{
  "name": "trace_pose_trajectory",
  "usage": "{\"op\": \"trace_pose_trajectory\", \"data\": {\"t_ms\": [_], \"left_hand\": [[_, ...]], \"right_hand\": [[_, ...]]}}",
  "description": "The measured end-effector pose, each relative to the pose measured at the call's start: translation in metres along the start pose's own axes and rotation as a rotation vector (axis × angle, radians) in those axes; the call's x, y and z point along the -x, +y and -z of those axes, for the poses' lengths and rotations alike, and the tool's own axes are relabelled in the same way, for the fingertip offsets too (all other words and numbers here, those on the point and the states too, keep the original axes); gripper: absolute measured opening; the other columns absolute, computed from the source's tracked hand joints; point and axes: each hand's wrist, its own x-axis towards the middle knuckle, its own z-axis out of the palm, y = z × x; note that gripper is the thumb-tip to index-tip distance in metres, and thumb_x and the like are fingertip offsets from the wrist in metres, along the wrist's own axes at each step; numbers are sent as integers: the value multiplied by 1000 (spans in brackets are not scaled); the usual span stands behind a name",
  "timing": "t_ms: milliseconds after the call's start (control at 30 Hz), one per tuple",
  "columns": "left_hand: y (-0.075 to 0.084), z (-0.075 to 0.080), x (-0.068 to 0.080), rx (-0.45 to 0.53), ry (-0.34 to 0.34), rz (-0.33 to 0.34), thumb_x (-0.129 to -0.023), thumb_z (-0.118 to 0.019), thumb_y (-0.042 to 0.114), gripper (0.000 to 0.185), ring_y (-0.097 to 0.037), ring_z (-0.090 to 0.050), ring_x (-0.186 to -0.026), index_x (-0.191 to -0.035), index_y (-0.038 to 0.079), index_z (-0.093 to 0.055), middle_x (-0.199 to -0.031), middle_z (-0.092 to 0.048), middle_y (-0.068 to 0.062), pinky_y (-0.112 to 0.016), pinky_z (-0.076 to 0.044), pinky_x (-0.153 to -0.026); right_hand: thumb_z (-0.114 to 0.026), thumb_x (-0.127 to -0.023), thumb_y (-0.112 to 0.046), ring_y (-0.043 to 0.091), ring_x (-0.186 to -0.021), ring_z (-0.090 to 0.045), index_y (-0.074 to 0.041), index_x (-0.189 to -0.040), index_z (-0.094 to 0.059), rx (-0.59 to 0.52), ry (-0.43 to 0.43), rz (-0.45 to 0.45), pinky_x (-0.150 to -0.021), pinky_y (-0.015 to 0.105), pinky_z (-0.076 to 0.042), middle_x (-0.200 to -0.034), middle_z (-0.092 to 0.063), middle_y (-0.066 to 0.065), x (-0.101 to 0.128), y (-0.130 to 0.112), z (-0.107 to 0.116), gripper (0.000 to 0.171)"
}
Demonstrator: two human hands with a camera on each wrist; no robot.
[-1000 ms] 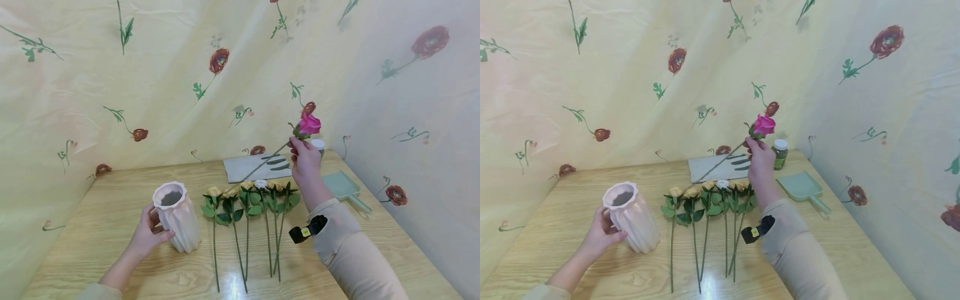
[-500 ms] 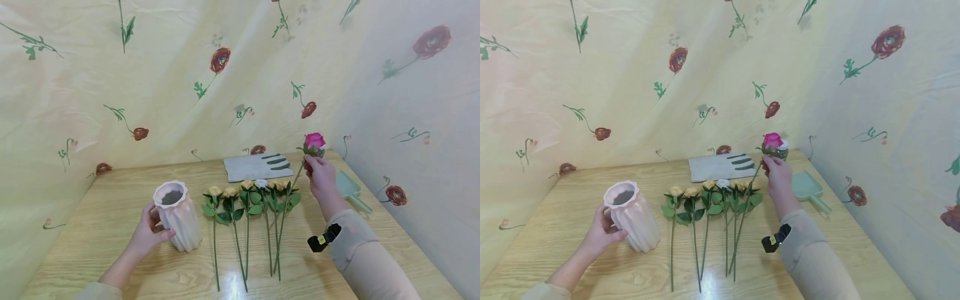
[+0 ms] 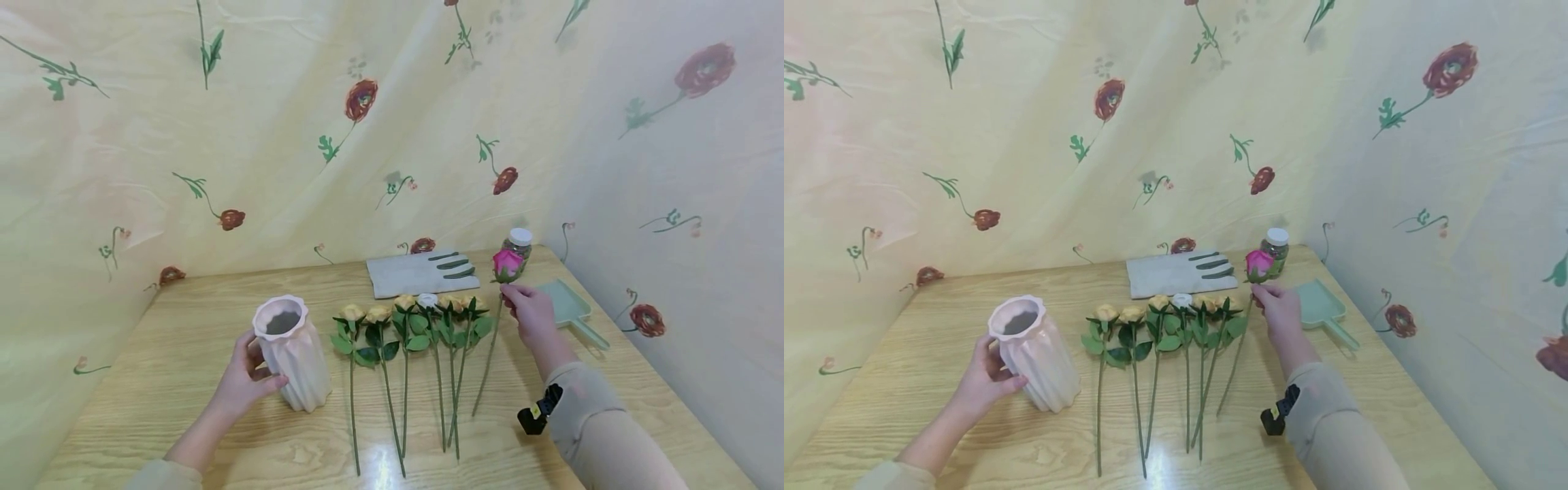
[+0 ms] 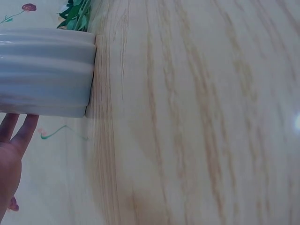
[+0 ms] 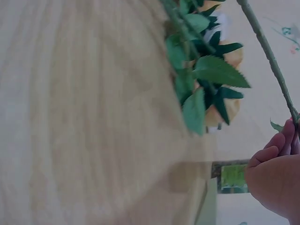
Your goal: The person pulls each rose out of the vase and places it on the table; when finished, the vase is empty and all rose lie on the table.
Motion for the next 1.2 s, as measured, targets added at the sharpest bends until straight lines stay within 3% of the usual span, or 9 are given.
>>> {"op": "trace_pose_trajectory", "data": {"t_ms": [200, 367, 567, 833, 1067, 1200], "left_hand": [[1, 0, 1, -10, -1, 31, -63, -64, -17, 82, -9, -54, -91, -129, 5, -20, -104, -52, 4, -26, -47, -71], [1, 1, 2, -20, -4, 43, -64, -64, -16, 81, -9, -53, -91, -129, 5, -20, -104, -51, 4, -26, -47, -72], [1, 2, 1, -18, -7, 31, -64, -64, -16, 82, -9, -53, -91, -129, 6, -20, -104, -51, 3, -26, -47, -72], [1, 4, 1, -28, -7, 49, -64, -64, -15, 80, -9, -54, -90, -128, 5, -20, -105, -51, 4, -26, -47, -71], [0, 3, 2, -15, -2, 47, -64, -64, -16, 79, -9, -53, -91, -128, 6, -22, -106, -51, 6, -25, -47, -72], [-1, 4, 3, 26, -5, 13, -64, -61, -18, 79, -9, -54, -90, -128, 8, -23, -106, -52, 5, -25, -47, -70]], "right_hand": [[-58, -83, -29, 12, -73, -52, 3, -105, -57, 222, -9, 14, -66, 28, -42, -69, -58, -8, -2, 20, 8, 38], [-55, -83, -38, 12, -75, -50, 4, -109, -56, 407, -11, 11, -67, 28, -42, -77, -58, -2, -2, 33, 15, 50], [-56, -82, -38, 11, -77, -50, 1, -109, -57, 500, -22, -1, -70, 24, -40, -85, -61, 3, -2, 44, 17, 48], [-56, -83, -32, 25, -94, -50, 1, -108, -58, 635, -82, 42, -82, 35, -38, -97, -61, 14, -3, 48, 16, 42], [-55, -83, -29, 25, -85, -52, 1, -99, -63, 835, -125, 91, -70, 34, -42, -96, -60, 16, -6, 52, 13, 35], [-55, -82, -32, 24, -83, -53, 1, -98, -63, 872, -139, 78, -67, 32, -42, -96, -60, 16, -5, 50, 12, 37]]}}
